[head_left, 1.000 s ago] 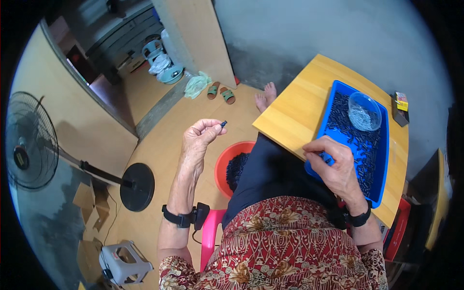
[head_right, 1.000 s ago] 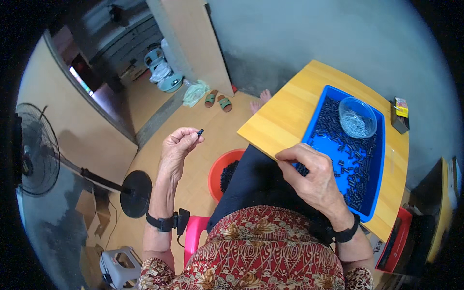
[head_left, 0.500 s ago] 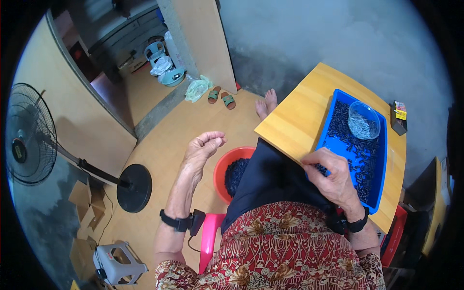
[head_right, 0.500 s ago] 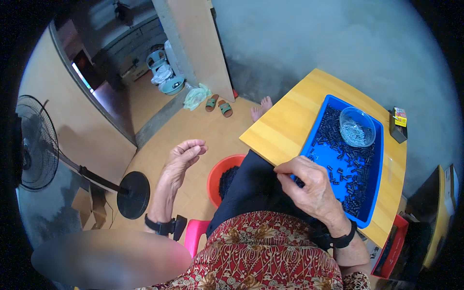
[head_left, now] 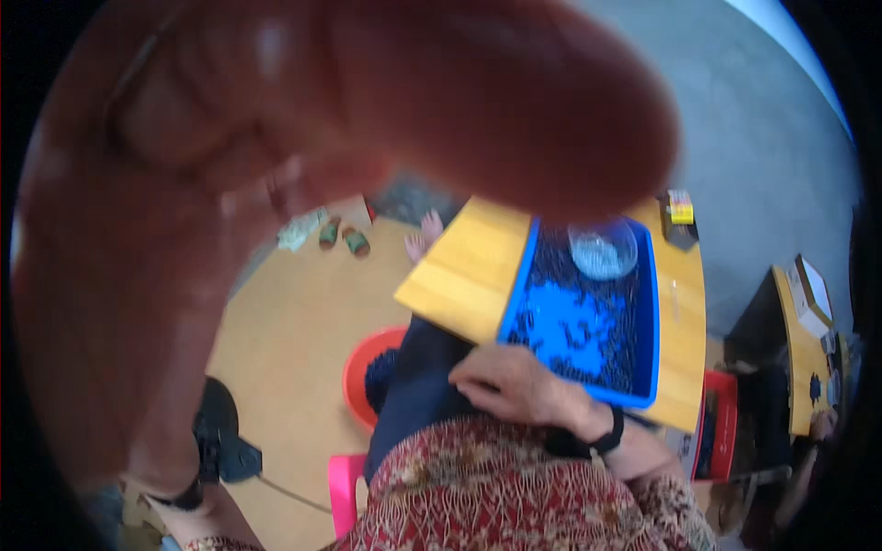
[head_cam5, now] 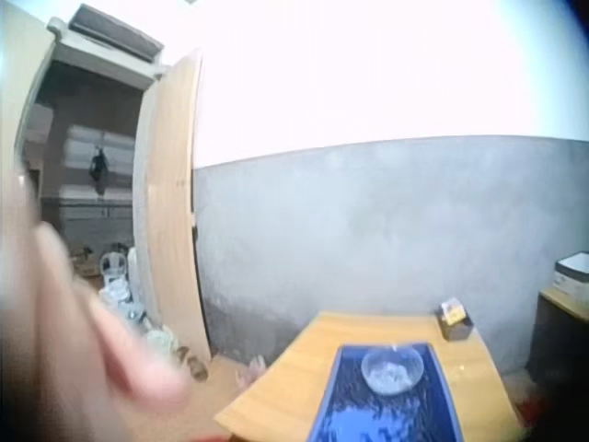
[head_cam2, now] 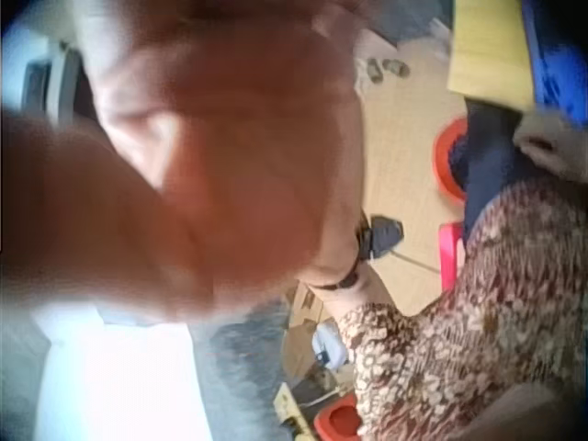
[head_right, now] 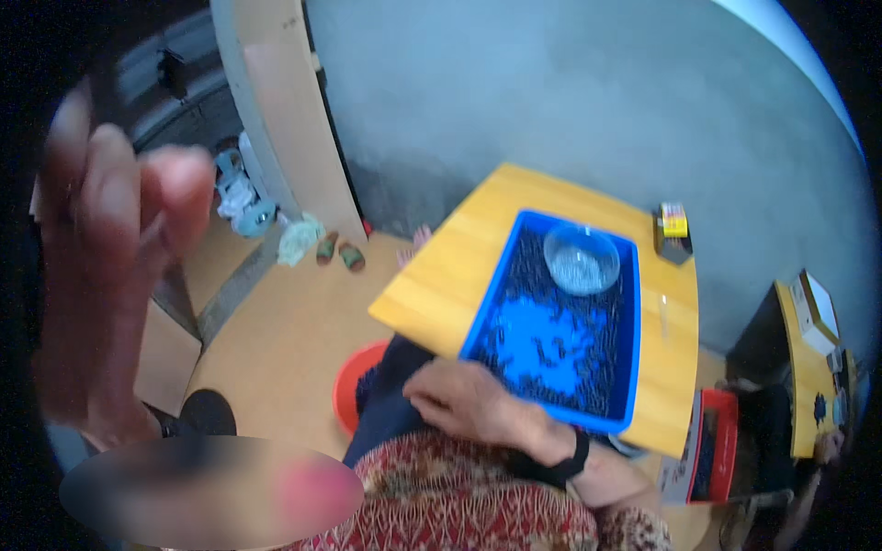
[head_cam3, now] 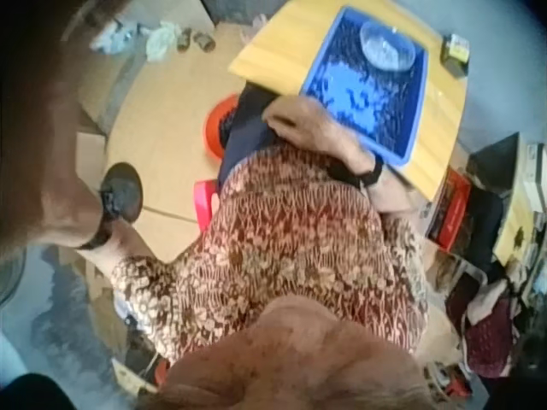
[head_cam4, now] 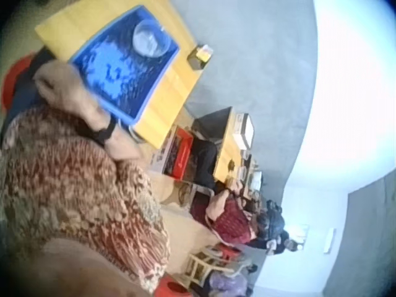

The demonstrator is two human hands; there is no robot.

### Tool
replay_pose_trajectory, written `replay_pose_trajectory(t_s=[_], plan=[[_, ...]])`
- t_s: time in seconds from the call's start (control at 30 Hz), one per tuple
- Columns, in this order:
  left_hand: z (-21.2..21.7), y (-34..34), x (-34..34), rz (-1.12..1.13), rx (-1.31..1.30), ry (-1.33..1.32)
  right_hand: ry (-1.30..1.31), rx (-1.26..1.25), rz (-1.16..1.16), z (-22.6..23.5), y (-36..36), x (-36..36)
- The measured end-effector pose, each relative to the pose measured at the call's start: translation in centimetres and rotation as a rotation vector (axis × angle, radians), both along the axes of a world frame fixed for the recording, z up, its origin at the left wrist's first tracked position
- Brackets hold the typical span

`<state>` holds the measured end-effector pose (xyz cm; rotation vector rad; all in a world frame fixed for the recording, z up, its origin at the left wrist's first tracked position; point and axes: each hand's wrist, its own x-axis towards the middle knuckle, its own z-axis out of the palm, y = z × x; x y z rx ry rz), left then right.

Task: Sorting small black plastic components on a blue tray and putting specific ones into a small bowl.

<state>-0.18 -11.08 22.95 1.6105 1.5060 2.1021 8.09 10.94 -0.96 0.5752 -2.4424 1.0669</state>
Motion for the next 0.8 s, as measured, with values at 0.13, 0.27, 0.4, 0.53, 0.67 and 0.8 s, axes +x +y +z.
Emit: replay_pose_trajectory(t_s=[0.13, 0.27, 0.4, 0.53, 0.67, 0.8], plan=[[-1.0, 0.8, -0.6, -0.117, -0.273, 0.216, -0.012, 0.005, -0.004, 0.4, -0.4, 0.3], [-6.8, -1.0, -2.8, -0.545, -0.131, 0.421, -0.08, -0.115, 0.064, 0.8, -0.9, -0.4], [-18.4, 6.7, -10.4, 0.601, -0.392, 0.828, -0.077, 0.007, -0.017, 0.7, 0.5, -0.5], [-32.7, 21.6, -14.4, 1.158, -0.312, 0.61, -0.087, 0.018, 0.02, 1.2, -0.3, -0.1], [-34.5, 23.6, -15.2, 1.192, -0.303, 0.629, -0.093, 0.019, 0.05, 0.8, 0.1, 0.0], [-34.8, 24.1, -15.9, 1.203, -0.3, 0.581, -0.131, 0.036, -0.007, 1.5, -0.2, 0.6]])
